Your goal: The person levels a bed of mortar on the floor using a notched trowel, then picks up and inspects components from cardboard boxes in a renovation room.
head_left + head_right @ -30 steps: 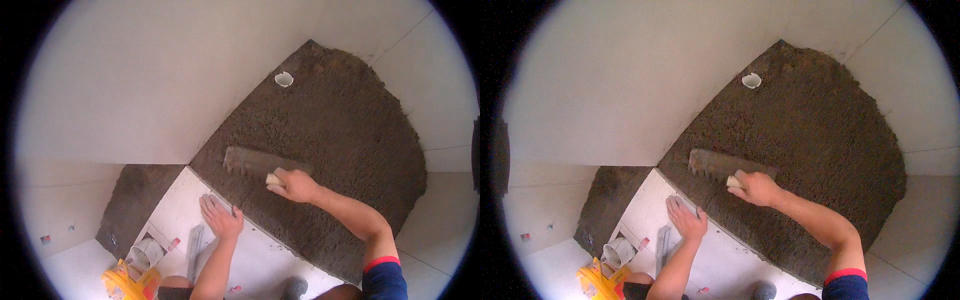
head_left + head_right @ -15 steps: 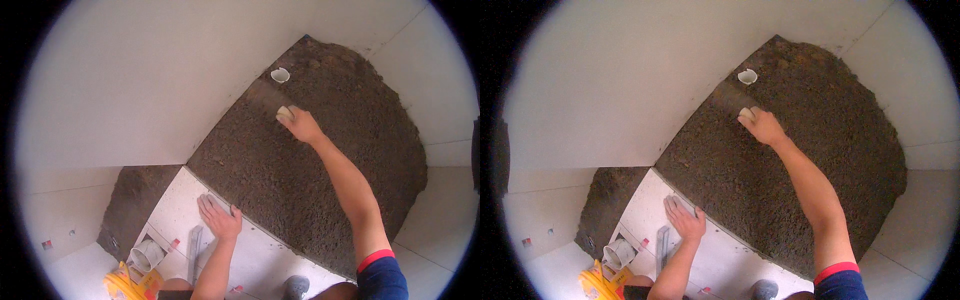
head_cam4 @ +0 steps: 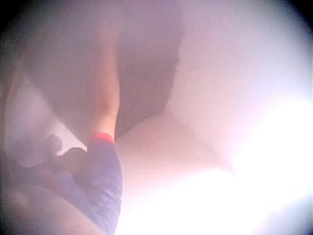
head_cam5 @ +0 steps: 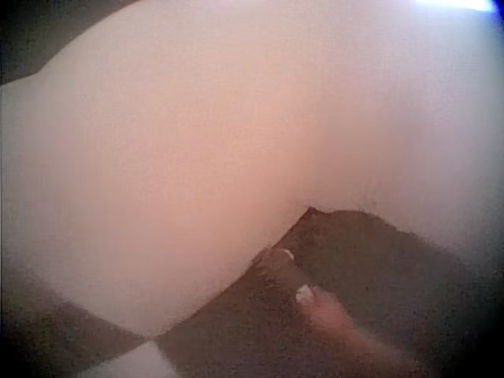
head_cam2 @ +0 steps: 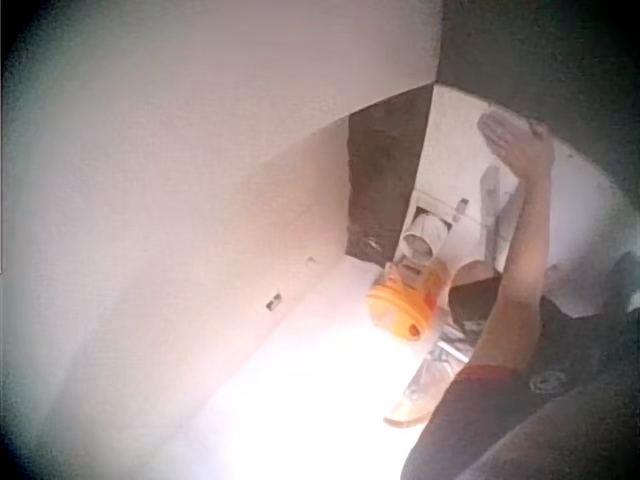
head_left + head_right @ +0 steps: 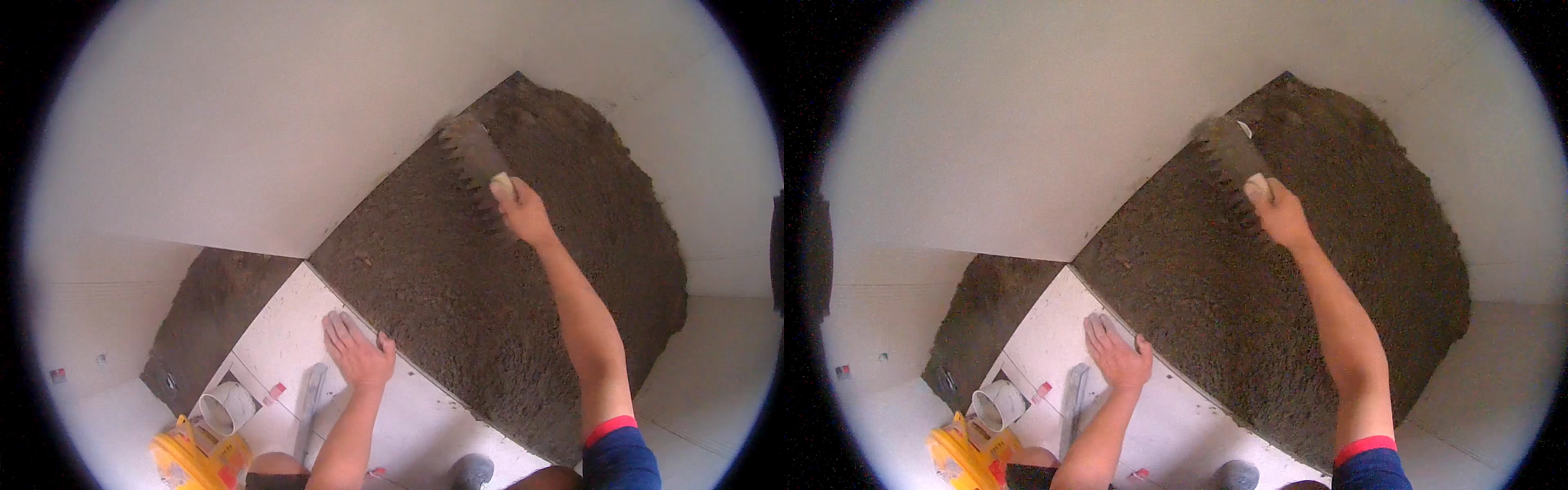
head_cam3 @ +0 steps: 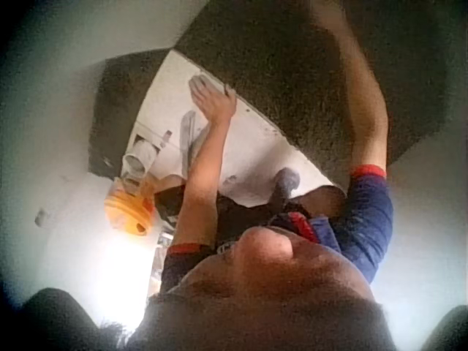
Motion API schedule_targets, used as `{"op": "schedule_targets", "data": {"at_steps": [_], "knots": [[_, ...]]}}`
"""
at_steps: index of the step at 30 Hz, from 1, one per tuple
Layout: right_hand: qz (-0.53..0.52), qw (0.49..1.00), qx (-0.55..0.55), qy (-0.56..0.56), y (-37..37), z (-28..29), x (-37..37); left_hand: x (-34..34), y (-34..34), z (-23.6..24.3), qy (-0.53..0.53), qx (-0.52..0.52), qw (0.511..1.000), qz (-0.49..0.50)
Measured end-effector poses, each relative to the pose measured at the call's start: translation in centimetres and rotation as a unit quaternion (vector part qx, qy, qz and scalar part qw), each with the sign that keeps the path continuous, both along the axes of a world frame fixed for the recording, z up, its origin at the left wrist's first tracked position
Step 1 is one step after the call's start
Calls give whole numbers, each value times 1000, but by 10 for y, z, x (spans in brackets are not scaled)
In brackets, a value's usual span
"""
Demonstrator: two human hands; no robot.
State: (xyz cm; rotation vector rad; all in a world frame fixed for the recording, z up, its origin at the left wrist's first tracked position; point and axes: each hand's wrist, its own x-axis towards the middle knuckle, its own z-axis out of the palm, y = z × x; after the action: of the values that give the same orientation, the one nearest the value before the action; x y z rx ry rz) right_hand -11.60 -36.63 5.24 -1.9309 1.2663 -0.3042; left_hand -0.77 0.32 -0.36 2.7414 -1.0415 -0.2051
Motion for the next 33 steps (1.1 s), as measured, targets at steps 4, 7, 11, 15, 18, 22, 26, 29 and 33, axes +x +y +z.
{"op": "schedule_targets", "data": {"at_steps": [4, 7, 11, 15, 18, 22, 26, 29, 33], "knots": [[52, 996, -51, 58, -8, 3, -14, 2, 0, 0, 3, 20, 1000, 7], [95, 987, -111, 71, -18, -12, -14, 0, -3, 4, 10, 42, 999, 13], [80, 990, -89, 79, -33, -13, 3, 0, -4, 2, -4, 15, 1000, 4], [65, 993, -77, 57, -41, -19, 5, 2, 0, 1, 1, 17, 1000, 4], [21, 997, -75, 28, -43, -12, -14, 4, 4, 0, -3, 14, 1000, -5], [-18, 985, -130, 110, -63, -10, -30, 1, 1, -2, -14, 0, 1000, -14], [-3, 986, -98, 134, -73, -6, -4, 2, 1, 0, -7, -3, 1000, -9], [37, 984, -34, 172, -72, -7, 21, 2, 0, 1, -5, -8, 1000, -6], [61, 985, -99, 124, -75, -22, 18, -1, -7, 2, -6, -19, 1000, -9]]}}
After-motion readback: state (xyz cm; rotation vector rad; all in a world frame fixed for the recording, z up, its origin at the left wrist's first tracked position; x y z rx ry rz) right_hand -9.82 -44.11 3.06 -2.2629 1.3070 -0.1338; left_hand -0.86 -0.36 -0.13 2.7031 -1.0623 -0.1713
